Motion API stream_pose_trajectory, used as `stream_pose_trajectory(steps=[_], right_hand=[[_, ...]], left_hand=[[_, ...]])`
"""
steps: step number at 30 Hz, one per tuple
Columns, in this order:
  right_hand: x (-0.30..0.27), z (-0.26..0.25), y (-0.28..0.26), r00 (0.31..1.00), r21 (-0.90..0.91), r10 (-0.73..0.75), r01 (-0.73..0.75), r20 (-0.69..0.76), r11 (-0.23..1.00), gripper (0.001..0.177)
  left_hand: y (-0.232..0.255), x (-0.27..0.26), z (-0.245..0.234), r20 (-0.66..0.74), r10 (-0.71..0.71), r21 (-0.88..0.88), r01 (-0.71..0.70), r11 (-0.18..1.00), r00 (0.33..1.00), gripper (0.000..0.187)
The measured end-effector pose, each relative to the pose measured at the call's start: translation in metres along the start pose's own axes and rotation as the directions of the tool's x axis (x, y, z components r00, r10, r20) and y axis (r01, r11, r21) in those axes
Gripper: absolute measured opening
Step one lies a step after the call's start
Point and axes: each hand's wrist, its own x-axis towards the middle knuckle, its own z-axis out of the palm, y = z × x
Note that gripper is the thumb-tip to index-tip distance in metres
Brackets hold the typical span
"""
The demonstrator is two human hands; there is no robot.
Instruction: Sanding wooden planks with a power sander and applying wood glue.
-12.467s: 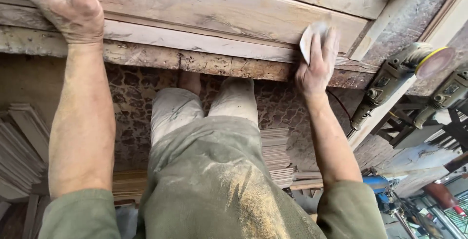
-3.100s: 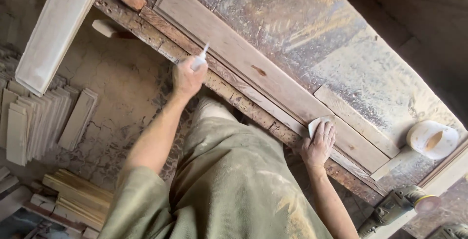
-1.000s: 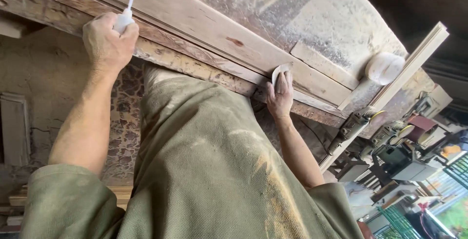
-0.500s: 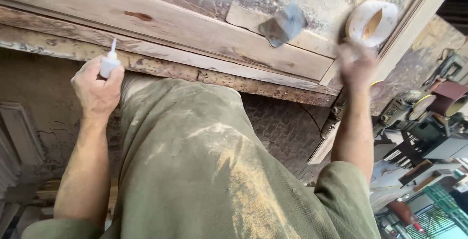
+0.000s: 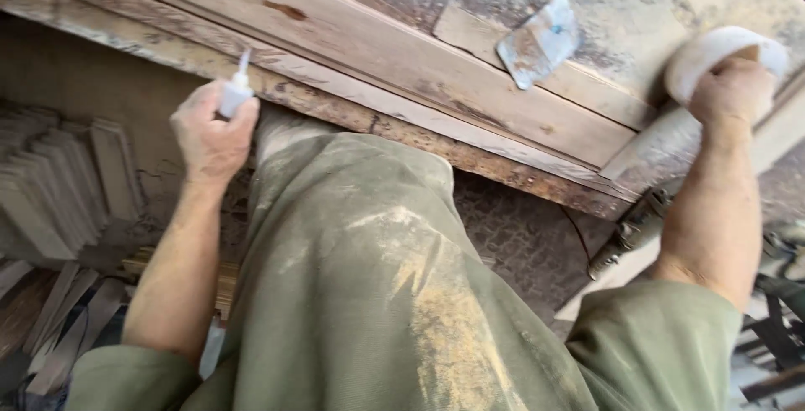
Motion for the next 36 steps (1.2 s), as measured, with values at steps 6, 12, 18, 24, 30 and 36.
stream_pose_trajectory(steps=[6,12,18,24,30,36], right_hand=[[-0.055,-0.103,-0.092,0.893,0.364,0.444,-0.391,-0.07,0.845,0.019],[-0.128,-0.067,-0.215,0.973,0.657,0.186,-0.05,-0.138,0.752,0.011],[-0.138,-0.047,-0.374,0.99,0.764,0.064,0.056,-0.126,0.642,0.02],[-0.086,-0.034,-0.349,0.848,0.363,0.035,0.189,-0.528,0.912,0.069],[-0.039,-0.038,-0.319,0.894,0.267,-0.049,0.185,-0.446,0.946,0.074],[-0.043,-0.061,-0.323,0.944,0.27,-0.103,0.192,-0.312,0.944,0.078]], left_hand=[[0.0,0.009,-0.007,-0.012,0.063,-0.14,-0.064,0.988,0.998,0.022],[-0.024,0.017,-0.008,0.041,0.124,-0.214,-0.112,0.97,0.991,0.02],[-0.037,0.019,-0.023,0.092,0.163,-0.215,-0.14,0.966,0.982,0.021],[-0.051,0.018,-0.042,0.121,0.179,-0.167,-0.158,0.973,0.976,0.021],[-0.06,0.012,-0.045,0.1,0.19,-0.1,-0.181,0.978,0.977,0.023],[-0.054,0.02,-0.055,0.12,0.163,-0.108,-0.15,0.983,0.979,0.023]])
